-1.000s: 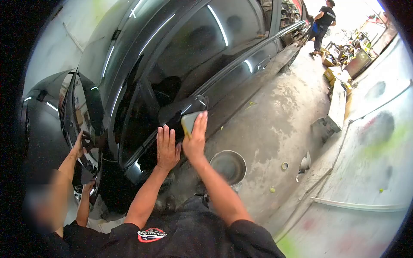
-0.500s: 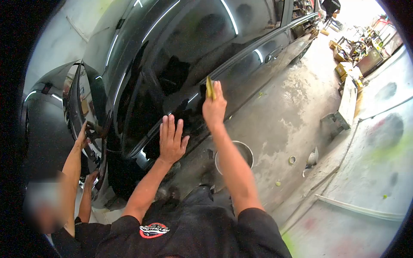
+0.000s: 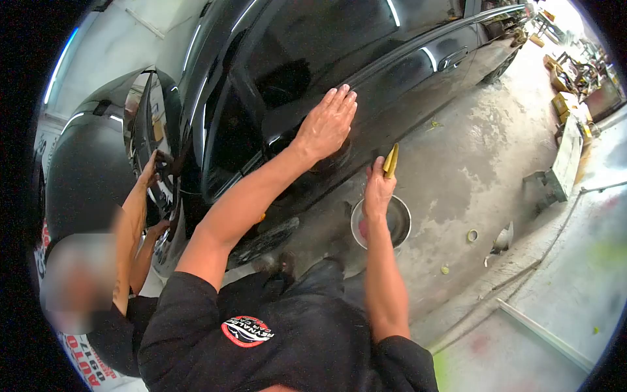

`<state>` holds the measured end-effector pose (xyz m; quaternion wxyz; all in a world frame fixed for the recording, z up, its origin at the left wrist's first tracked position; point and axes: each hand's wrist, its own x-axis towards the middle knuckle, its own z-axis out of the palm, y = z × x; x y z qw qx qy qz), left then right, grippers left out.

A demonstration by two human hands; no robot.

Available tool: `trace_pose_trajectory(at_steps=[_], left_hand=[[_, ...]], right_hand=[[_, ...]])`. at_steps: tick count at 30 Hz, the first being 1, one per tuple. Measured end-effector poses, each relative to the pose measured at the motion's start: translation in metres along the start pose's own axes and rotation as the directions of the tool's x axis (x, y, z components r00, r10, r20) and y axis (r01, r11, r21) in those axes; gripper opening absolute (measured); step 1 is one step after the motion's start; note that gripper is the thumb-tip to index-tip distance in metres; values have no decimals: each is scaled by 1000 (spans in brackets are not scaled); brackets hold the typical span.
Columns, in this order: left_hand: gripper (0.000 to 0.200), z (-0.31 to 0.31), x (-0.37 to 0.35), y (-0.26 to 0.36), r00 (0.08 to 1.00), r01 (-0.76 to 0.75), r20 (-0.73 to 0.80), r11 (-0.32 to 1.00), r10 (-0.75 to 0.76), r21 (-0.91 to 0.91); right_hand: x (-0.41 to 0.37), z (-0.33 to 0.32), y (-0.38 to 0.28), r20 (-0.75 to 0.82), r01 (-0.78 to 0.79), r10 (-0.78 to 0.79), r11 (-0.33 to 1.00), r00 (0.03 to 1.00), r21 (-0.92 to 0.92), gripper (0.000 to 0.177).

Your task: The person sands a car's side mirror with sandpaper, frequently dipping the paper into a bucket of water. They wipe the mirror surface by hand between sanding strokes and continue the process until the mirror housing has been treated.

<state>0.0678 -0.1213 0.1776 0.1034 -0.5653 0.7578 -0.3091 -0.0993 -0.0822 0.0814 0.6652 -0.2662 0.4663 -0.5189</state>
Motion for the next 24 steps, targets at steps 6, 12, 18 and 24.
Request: trace_pose_trajectory(at_steps=[6,12,18,24], left_hand=[[42,-13,-45,-13,969,-240,-91,957,228,-163],[53,-27,-121,-21,929,-344,123,937,350,-63],[45,-33,-112,-32,914,-379,122,922,386,-79],[44,-25,-57,-28,918,-385,103,923,384,-8]], right_hand=[[9,-23,-4,51,-72,73,997,996,-24,43],[17,-32,14,162,-166,163,986,973,5,35],[10,-20,10,291,-270,239,960,926,72,32],[6,-3,8,299,-273,222,951,928,145,33]])
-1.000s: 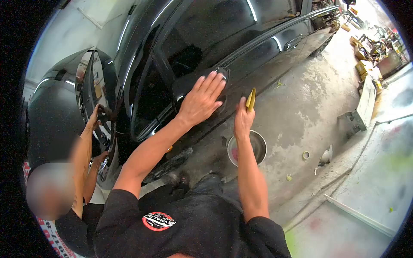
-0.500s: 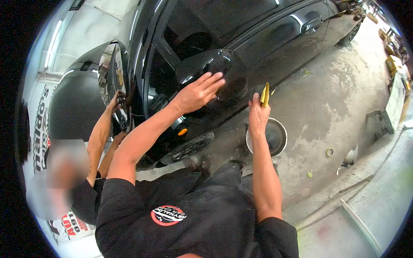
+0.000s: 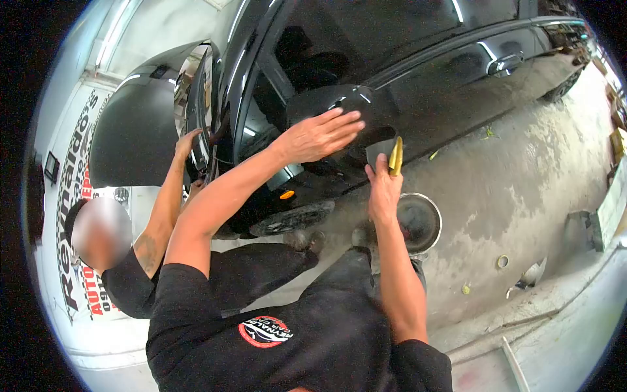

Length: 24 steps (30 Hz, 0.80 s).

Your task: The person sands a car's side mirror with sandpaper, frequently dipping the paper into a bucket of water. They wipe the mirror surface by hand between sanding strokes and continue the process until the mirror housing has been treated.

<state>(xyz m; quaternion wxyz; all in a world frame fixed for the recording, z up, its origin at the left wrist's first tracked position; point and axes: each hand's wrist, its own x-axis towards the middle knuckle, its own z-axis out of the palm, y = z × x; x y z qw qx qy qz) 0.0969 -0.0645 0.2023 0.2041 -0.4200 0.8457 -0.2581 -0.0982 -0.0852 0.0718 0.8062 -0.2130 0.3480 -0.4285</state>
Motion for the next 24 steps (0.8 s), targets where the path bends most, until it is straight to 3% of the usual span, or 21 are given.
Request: trace_pose_trajectory(at_steps=[4,7,8,11,14,17,18,21,24], left_hand=[[53,6,12,-7,976,159,-113,963,-187,-216],[59,14,-17,-3,945,246,-143,927,-294,-283],[57,16,-31,-1,930,277,-144,903,-338,-330],[55,34,-73,4,861,382,-185,842,-474,-381],[46,38,-72,-13,822,295,-284,797,-493,-527],[43,30,-50,-28,756,260,-351,746,-552,-613],[43,34,-44,-27,742,261,-360,738,-566,-622],[41,37,-41,-26,720,250,-375,722,-584,-645],[40,45,-43,-24,704,244,-371,697,-605,-674]], right_hand=[[-10,24,-18,-72,45,-45,999,996,-13,28],[-6,36,-14,-107,159,-158,987,982,1,26],[-1,35,-9,-68,199,-200,980,977,-14,38],[-5,60,2,-114,259,-267,963,957,-78,38],[-15,96,43,-197,238,-218,968,956,80,44],[-42,137,79,-257,328,-275,924,926,197,46],[-46,147,78,-284,351,-289,915,914,199,32],[-22,140,79,-323,418,-369,903,871,95,22],[0,131,71,-367,393,-408,912,836,-117,31]])
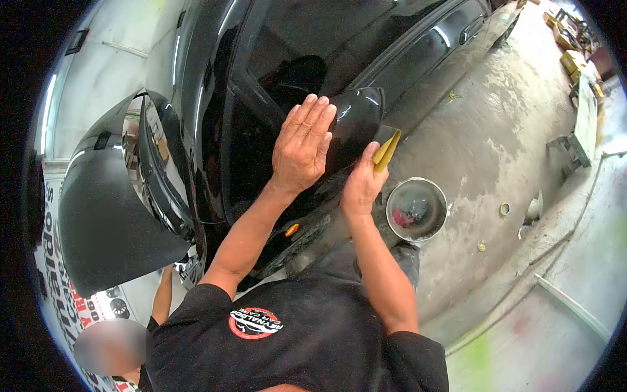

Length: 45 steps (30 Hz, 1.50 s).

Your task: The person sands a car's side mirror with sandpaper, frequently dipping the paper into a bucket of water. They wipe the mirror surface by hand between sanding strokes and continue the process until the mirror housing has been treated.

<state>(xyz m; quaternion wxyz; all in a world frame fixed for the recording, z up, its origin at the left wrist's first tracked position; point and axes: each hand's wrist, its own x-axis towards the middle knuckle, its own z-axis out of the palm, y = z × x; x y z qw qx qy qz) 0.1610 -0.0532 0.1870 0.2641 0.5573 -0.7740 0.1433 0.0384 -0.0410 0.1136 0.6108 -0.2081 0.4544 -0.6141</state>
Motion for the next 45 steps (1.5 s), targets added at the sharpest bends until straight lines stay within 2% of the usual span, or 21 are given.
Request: trace_pose_trajectory(at_steps=[4,7,11,13,14,17,20,21,23,25,27,29,31,32,35,37,39,40,41,44,45], left_hand=[[39,-3,2,1,999,13,36,1000,-14,3],[38,-2,0,1,999,4,36,1000,-4,15],[37,3,-1,-1,1000,-13,21,1000,13,3],[36,3,1,0,1000,-10,28,1000,10,-1],[36,3,0,0,1000,-10,30,1000,10,4],[37,4,-1,0,999,-14,37,1000,13,14],[38,4,-2,0,999,-3,46,1000,1,25],[37,4,-2,1,999,0,41,1000,-1,25],[37,4,0,1,999,-11,34,1000,10,22],[37,4,-1,1,999,-9,34,1000,8,19],[37,4,-2,0,999,-15,35,1000,15,18],[37,3,-1,1,999,-17,31,1000,16,26],[37,4,-1,1,1000,-23,11,999,23,27],[37,3,-3,1,1000,-21,15,999,20,30],[37,3,1,0,999,-35,16,999,34,28],[37,3,-1,-2,999,-39,17,999,38,21],[36,4,-1,-2,999,-36,12,999,36,17],[36,4,-1,-2,999,-35,12,999,35,17],[36,4,-1,-2,999,-39,7,999,39,24],[36,2,-1,0,999,-37,22,999,36,39],[36,2,-1,0,999,-35,33,999,33,38]], right_hand=[[-42,-6,33,86,190,-176,959,981,-208,29],[-41,-7,37,138,201,-168,939,976,-278,53],[-1,-2,17,132,234,-205,935,970,-267,55],[-21,4,17,170,372,-337,894,926,-249,57],[-39,2,21,196,438,-395,847,898,-301,59],[-42,4,29,193,498,-460,812,867,-303,58],[10,6,11,142,400,-375,885,916,-239,55],[10,4,9,149,430,-403,863,903,-266,56],[3,10,10,152,487,-463,814,873,-316,58],[-39,7,25,202,476,-432,829,879,-294,65],[-59,6,36,224,495,-443,800,868,-339,61],[-27,7,26,211,537,-494,764,843,-358,58],[12,10,2,203,441,-393,834,897,-333,56],[24,11,3,210,459,-409,808,888,-369,56],[-22,13,17,163,488,-460,833,873,-262,58],[-58,9,28,190,428,-393,878,900,-213,62],[-44,6,36,134,383,-365,911,921,-154,58],[-29,9,21,106,304,-292,944,950,-126,56],[-9,12,13,85,300,-290,942,953,-151,55],[8,12,7,118,357,-337,890,934,-282,52],[-8,13,7,135,486,-468,819,874,-306,54]])
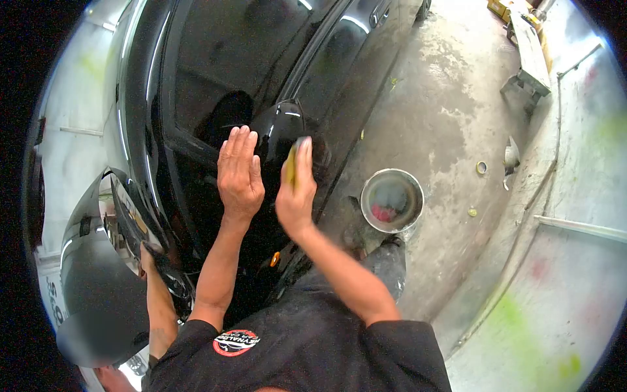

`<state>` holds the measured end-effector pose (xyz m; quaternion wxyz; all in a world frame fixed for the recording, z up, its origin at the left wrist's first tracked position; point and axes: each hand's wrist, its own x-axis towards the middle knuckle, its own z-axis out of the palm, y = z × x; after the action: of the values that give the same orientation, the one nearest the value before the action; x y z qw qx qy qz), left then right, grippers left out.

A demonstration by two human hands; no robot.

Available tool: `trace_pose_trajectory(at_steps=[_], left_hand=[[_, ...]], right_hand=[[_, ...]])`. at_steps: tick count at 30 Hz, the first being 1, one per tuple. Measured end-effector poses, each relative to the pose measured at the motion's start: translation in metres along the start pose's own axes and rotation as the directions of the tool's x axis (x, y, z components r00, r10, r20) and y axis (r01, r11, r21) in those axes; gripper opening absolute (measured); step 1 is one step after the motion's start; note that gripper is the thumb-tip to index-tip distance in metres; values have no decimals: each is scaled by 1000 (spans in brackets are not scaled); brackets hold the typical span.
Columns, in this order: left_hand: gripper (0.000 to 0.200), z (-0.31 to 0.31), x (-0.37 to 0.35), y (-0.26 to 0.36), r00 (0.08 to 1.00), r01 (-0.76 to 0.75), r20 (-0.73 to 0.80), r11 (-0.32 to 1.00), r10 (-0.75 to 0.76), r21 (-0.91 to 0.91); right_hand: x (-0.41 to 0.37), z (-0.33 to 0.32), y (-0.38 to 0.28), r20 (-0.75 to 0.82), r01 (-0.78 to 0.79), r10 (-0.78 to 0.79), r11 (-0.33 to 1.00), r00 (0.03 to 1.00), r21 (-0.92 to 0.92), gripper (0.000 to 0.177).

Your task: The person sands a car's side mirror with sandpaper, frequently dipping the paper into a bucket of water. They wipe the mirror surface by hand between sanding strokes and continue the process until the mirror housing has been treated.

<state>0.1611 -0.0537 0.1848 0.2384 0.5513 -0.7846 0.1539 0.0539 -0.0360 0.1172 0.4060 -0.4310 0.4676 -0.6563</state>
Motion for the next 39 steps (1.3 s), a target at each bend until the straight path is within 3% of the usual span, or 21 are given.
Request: trace_pose_trajectory(at_steps=[1,4,7,8,10,13,16,17,18,19,20,21,22,25,28,30,35,37,38,39], left_hand=[[36,0,1,0,1000,6,6,1000,-6,-2],[37,0,0,0,1000,-6,1,1000,6,-5],[37,1,1,-1,1000,-9,-5,1000,9,1],[37,1,0,0,1000,-8,-8,1000,8,1],[37,0,-2,0,1000,-1,8,1000,1,5],[37,-1,0,0,1000,-3,-4,1000,3,-2],[37,-1,1,1,1000,-5,-11,1000,5,-10],[36,-2,0,1,1000,-4,-11,1000,4,-9],[37,-2,-1,2,1000,5,-8,1000,-5,-17],[37,-2,-2,3,1000,13,-6,1000,-13,-24],[37,-2,1,2,1000,15,-9,999,-16,-30],[37,-1,3,2,1000,11,-13,999,-11,-31],[37,-1,3,2,1000,12,-13,999,-12,-30],[38,-5,2,3,1000,30,2,999,-30,-30],[38,-2,3,1,1000,23,-13,999,-23,-43],[38,-2,0,2,1000,22,-11,999,-22,-40],[37,-2,2,2,999,27,-17,999,-27,-44],[38,-3,2,2,999,25,-21,999,-26,-47],[38,-3,3,2,999,26,-21,999,-27,-40],[38,-3,3,2,999,31,-18,999,-31,-33]], right_hand=[[-22,0,-2,29,-31,32,999,999,-26,61],[-60,4,1,46,13,-11,999,999,-46,60],[-5,5,11,-31,6,-5,1000,1000,18,52],[12,1,3,-8,-83,84,995,996,59,50],[-4,3,6,-6,5,-5,1000,1000,-3,54],[-58,8,-7,57,-12,12,1000,998,-2,66],[-25,4,7,31,7,-8,1000,1000,12,65],[0,9,10,-130,73,-84,994,988,-82,43],[7,5,21,-105,-148,161,982,981,120,24],[14,0,28,-73,-356,395,881,916,312,19],[11,-2,21,-31,-450,514,777,857,441,21],[-9,2,26,-83,-387,492,767,866,512,17],[-23,4,0,-49,-425,580,649,813,630,16],[-39,3,-7,-8,-502,630,627,777,596,18],[14,1,33,-125,-425,531,779,838,461,27],[16,-8,32,6,-420,471,781,882,461,18],[-23,-2,-7,-3,-430,585,599,811,676,18],[11,-5,-4,-36,-418,572,638,819,647,22],[30,-10,16,-46,-460,543,751,839,474,26],[40,-18,34,44,-466,491,791,870,397,25]])
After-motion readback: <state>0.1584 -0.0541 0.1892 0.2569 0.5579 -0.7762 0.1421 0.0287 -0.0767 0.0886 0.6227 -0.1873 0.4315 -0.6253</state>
